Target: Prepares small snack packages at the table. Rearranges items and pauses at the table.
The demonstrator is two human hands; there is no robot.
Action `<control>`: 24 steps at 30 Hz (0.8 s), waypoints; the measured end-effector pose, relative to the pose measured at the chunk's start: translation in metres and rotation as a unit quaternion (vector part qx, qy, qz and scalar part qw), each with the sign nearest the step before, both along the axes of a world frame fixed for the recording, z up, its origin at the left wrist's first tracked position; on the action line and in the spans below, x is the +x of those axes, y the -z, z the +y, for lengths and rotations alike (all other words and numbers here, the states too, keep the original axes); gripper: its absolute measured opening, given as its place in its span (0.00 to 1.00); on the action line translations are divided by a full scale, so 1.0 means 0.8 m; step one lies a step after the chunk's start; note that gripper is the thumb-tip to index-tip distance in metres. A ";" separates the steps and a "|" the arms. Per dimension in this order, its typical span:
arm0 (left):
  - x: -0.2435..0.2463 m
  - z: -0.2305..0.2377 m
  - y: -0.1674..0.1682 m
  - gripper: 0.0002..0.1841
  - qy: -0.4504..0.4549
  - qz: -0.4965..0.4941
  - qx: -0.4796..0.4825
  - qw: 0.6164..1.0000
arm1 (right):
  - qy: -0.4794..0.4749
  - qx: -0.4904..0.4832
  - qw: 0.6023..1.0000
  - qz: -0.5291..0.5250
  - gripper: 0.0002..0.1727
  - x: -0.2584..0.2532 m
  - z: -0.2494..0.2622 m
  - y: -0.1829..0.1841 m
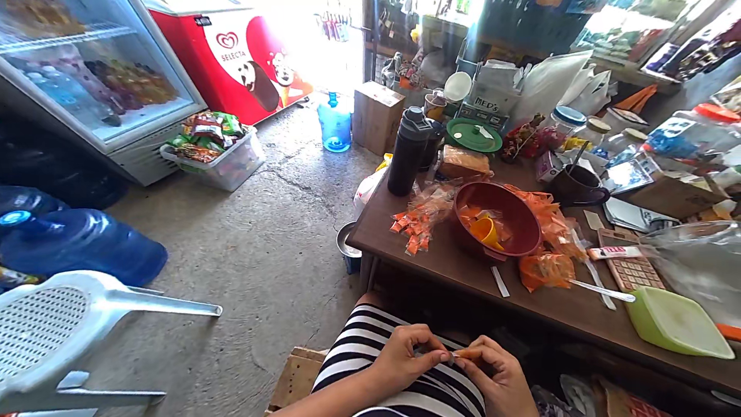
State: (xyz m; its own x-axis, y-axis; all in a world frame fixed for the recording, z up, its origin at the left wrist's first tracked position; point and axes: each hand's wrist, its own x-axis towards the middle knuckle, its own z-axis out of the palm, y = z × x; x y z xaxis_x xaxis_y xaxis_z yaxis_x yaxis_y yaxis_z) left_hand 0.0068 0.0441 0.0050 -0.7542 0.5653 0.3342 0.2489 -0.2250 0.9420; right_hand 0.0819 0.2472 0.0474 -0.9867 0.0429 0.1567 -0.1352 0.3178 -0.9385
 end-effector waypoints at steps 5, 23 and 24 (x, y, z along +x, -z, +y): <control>0.000 0.001 0.001 0.09 0.001 -0.001 0.001 1.000 | 0.042 -0.028 0.999 -0.013 0.08 0.000 -0.007 0.000; 0.005 -0.001 0.005 0.10 0.004 0.016 0.010 1.000 | 0.026 -0.035 0.999 0.005 0.10 0.004 -0.012 0.008; 0.005 -0.002 0.006 0.10 0.003 0.016 0.009 1.000 | 0.015 -0.035 0.999 0.012 0.10 0.004 -0.012 0.008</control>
